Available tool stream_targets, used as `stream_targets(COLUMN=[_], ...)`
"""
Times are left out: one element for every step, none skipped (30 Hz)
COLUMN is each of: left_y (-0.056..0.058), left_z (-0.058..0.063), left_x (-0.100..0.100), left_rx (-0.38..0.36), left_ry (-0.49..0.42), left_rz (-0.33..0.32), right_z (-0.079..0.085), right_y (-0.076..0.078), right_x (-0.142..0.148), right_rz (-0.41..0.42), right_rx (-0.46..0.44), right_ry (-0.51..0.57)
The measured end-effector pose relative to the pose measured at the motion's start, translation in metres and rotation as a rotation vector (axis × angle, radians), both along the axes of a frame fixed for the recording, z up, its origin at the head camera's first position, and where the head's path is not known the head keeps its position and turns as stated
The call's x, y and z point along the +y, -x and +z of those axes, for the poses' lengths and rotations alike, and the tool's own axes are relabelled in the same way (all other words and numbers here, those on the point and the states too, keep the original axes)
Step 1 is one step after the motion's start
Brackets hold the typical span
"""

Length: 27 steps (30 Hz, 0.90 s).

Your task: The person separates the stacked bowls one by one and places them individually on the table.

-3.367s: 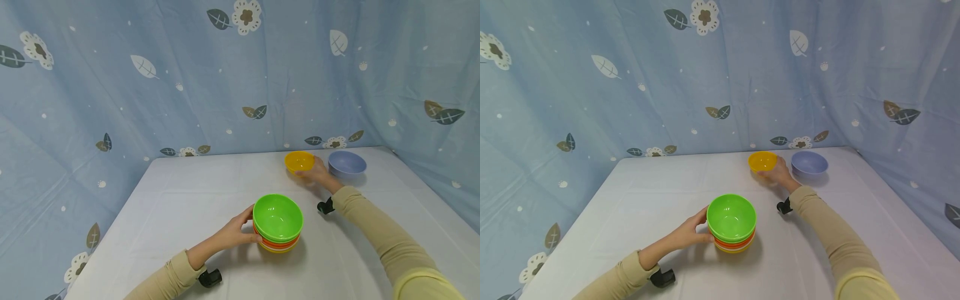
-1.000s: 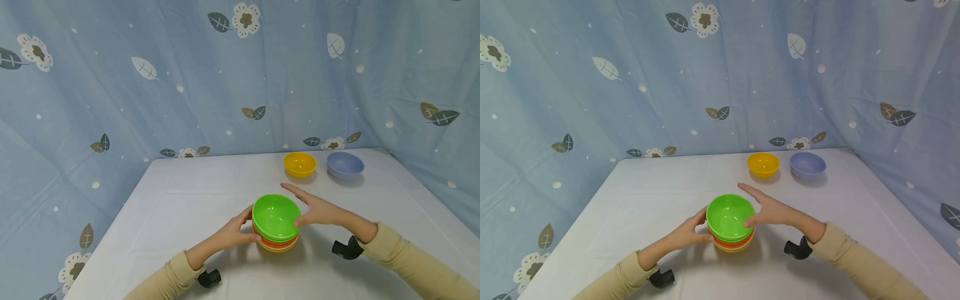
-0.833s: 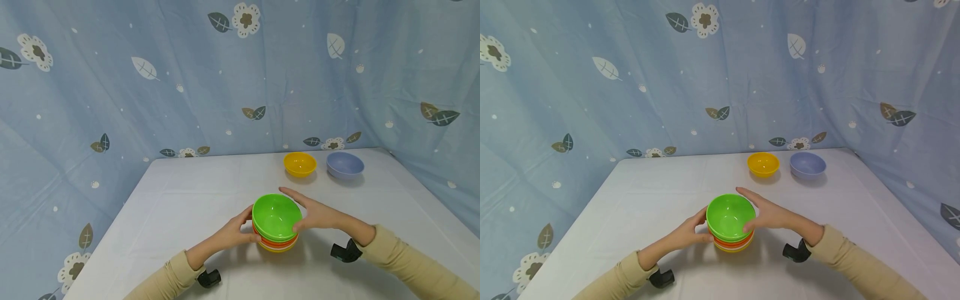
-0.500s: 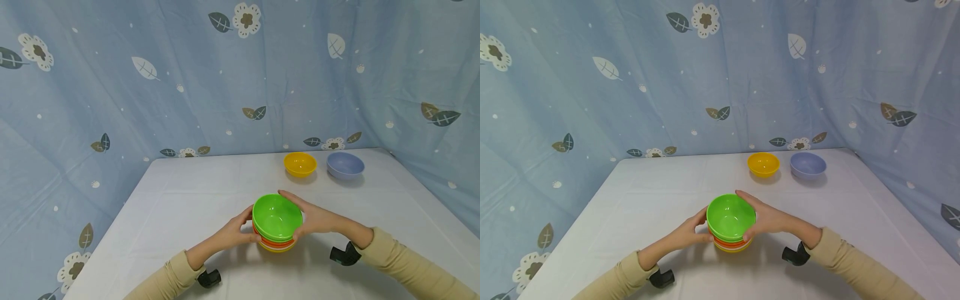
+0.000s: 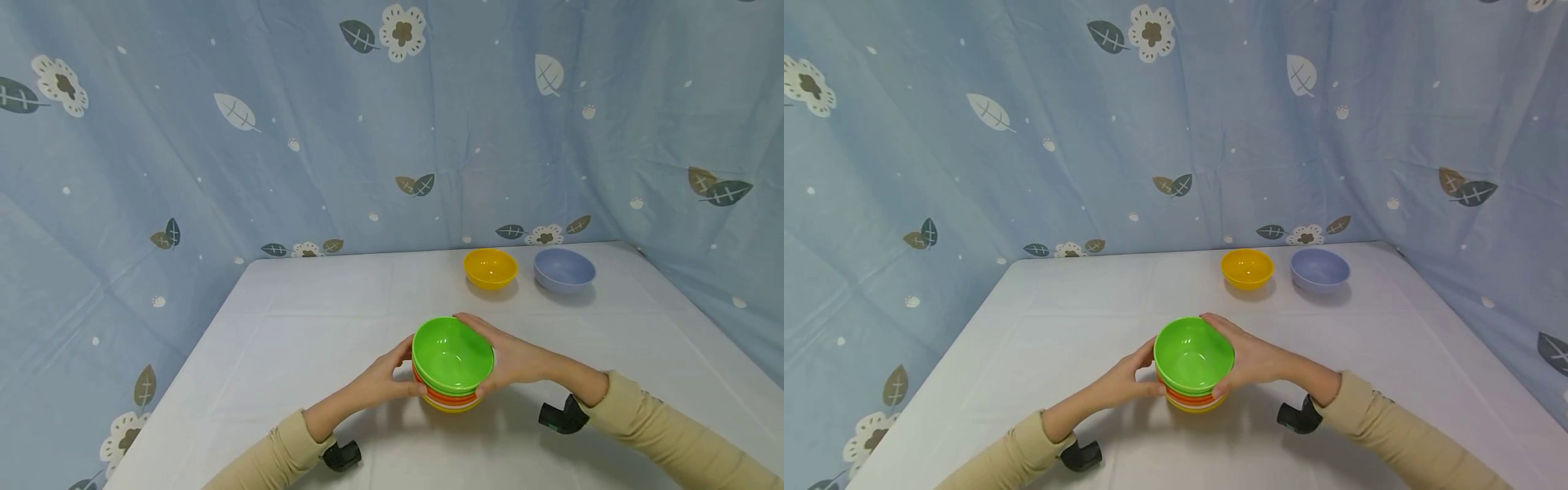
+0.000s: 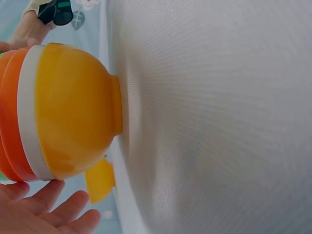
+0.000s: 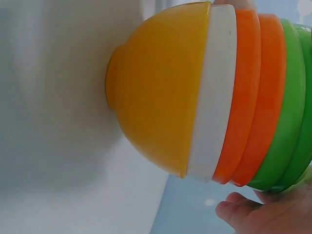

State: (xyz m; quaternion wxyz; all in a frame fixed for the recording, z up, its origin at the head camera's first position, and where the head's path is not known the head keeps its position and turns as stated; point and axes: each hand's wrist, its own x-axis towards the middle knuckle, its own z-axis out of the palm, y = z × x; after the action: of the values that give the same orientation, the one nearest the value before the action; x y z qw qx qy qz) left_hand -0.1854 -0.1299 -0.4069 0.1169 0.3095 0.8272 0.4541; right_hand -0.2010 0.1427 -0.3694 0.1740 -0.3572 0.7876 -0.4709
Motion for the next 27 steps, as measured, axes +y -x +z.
stream_targets(left_y=[0.0001,0.0002,0.0003,0.0003,0.0003,0.0002,0.0001,0.0001,0.0002,0.0002,0.0003,0.0004,0.0002,0.0001,-0.0002,-0.0002,-0.0002,-0.0002,-0.0002,-0.0003,-0.0002,-0.0002,-0.0002,-0.0002,0.0,0.0001,0.0002], left_z=[-0.0002,-0.0005,-0.0006,-0.0009,-0.0011,-0.0013,-0.0014,-0.0015,-0.0017,-0.0019,-0.002,-0.0021,-0.0024,-0.0026,-0.0026,-0.0024,-0.0024,-0.0022,-0.0021,-0.002,-0.0019,-0.002,-0.0019,-0.0019,-0.002,-0.0022,-0.0023], left_x=[0.0,0.0,0.0001,0.0001,0.0001,0.0002,0.0002,0.0002,0.0002,0.0002,0.0003,0.0003,0.0004,0.0005,0.0006,0.0006,0.0005,0.0005,0.0005,0.0004,0.0004,0.0003,0.0002,0.0002,0.0002,0.0002,0.0002], left_rx=[0.0,0.002,0.001,0.001,0.002,0.002,0.002,0.002,0.002,0.004,0.007,0.008,0.011,0.013,0.014,0.015,0.015,0.015,0.014,0.014,0.013,0.012,0.011,0.01,0.01,0.01,0.01], left_ry=[0.001,0.003,0.005,0.008,0.011,0.013,0.015,0.015,0.016,0.017,0.017,0.017,0.017,0.018,0.018,0.018,0.017,0.017,0.016,0.017,0.016,0.017,0.017,0.018,0.018,0.017,0.016], left_rz=[0.001,0.003,0.004,0.006,0.008,0.01,0.012,0.014,0.014,0.016,0.016,0.017,0.018,0.018,0.019,0.018,0.017,0.016,0.015,0.014,0.014,0.013,0.012,0.012,0.012,0.011,0.011], right_z=[0.0001,0.0003,0.0001,-0.0001,-0.0006,-0.001,-0.0013,-0.0018,-0.0021,-0.0025,-0.0028,-0.0029,-0.003,-0.0031,-0.0033,-0.0032,-0.0032,-0.0029,-0.0025,-0.0021,-0.0017,-0.001,-0.0004,0.0003,0.0011,0.0019,0.0027], right_y=[-0.0002,-0.0005,-0.0007,-0.0007,-0.0006,-0.0005,-0.0003,-0.0001,0.0002,0.0005,0.0008,0.0009,0.0009,0.0008,0.0008,0.0008,0.0009,0.0009,0.0009,0.0009,0.001,0.001,0.001,0.001,0.001,0.0013,0.0016], right_x=[-0.0001,-0.0001,-0.0002,-0.0001,-0.0001,0.0,0.0,0.0001,0.0001,0.0002,0.0002,0.0003,0.0004,0.0005,0.0006,0.0006,0.0005,0.0005,0.0005,0.0006,0.0007,0.0008,0.001,0.0013,0.0015,0.0017,0.0019], right_rz=[-0.004,-0.006,-0.008,-0.01,-0.011,-0.01,-0.01,-0.009,-0.008,-0.006,-0.005,-0.005,-0.005,-0.006,-0.007,-0.008,-0.01,-0.012,-0.015,-0.016,-0.017,-0.018,-0.018,-0.018,-0.018,-0.016,-0.016], right_rx=[0.005,0.007,0.01,0.015,0.022,0.027,0.032,0.036,0.041,0.046,0.049,0.049,0.05,0.049,0.049,0.05,0.055,0.062,0.071,0.079,0.085,0.088,0.089,0.087,0.082,0.075,0.069], right_ry=[-0.002,-0.002,-0.001,-0.003,-0.004,-0.003,-0.003,-0.002,-0.002,0.0,0.0,0.002,0.003,0.003,0.003,0.003,0.001,0.001,0.001,0.003,0.004,0.007,0.007,0.006,0.006,0.005,0.003])
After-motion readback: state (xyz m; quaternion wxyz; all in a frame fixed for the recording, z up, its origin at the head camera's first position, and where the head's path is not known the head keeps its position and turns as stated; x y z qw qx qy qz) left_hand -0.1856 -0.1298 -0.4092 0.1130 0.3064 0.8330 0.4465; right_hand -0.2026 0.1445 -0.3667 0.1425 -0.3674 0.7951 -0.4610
